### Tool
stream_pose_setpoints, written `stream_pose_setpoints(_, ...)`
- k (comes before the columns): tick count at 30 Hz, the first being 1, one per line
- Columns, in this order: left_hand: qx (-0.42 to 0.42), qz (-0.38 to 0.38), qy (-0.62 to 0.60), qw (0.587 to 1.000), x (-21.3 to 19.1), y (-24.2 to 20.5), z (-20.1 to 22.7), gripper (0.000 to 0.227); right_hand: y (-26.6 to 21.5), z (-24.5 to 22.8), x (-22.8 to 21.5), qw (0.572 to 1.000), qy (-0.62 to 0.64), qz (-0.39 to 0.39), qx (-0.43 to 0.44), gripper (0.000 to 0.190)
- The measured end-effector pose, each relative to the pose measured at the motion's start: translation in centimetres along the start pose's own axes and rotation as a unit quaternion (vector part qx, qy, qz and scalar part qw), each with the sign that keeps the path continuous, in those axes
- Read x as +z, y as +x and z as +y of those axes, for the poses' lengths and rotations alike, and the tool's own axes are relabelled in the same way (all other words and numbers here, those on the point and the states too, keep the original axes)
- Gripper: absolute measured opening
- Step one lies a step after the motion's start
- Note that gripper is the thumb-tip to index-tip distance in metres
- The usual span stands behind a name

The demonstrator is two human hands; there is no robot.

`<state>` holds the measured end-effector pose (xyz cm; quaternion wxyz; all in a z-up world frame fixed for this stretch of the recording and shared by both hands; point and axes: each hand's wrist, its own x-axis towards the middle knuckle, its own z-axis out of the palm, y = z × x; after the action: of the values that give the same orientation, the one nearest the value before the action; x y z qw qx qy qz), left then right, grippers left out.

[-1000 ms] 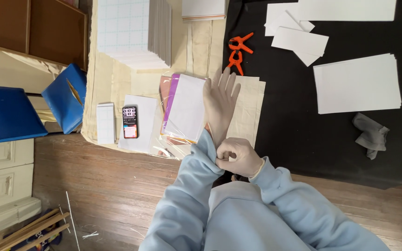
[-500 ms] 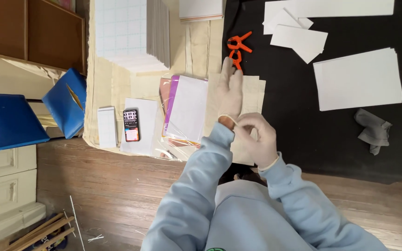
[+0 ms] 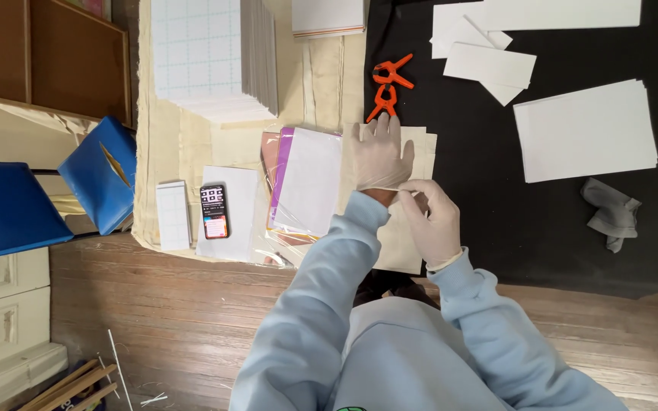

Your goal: Organizing and preparing art prints and paper materials at a workstation.

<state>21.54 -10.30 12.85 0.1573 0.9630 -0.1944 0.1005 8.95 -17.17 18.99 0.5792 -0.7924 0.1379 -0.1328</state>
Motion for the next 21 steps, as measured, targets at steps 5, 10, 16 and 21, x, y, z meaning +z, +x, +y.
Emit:
stream_pose_setpoints(5, 0.041, -0.047, 0.021, 0.998, 0.1, 0.1, -0.3, 0.061, -0.5, 3.9, 1.0, 0.990, 0.131, -0.026, 0.054, 0.008)
stream_pose_setpoints(10, 0.113, -0.103, 0.084, 0.985, -0.8, 0.8, -1.4, 0.074, 0.4, 5.6, 0.6, 0.885, 0.378, -0.155, 0.224, 0.012)
stream_pose_setpoints(16, 0.187, -0.254, 0.177, 0.933, 2.4, -0.7, -1.9, 0.080, 1.6, 1.9, 3.0, 0.994, -0.021, -0.093, 0.047, 0.034)
stream_pose_setpoints(21, 0.288, -0.248, 0.078, 0.922, 10.6, -6.1, -2.5, 0.059, 0.9, 1.3, 3.6, 0.972, -0.169, -0.025, -0.163, 0.017)
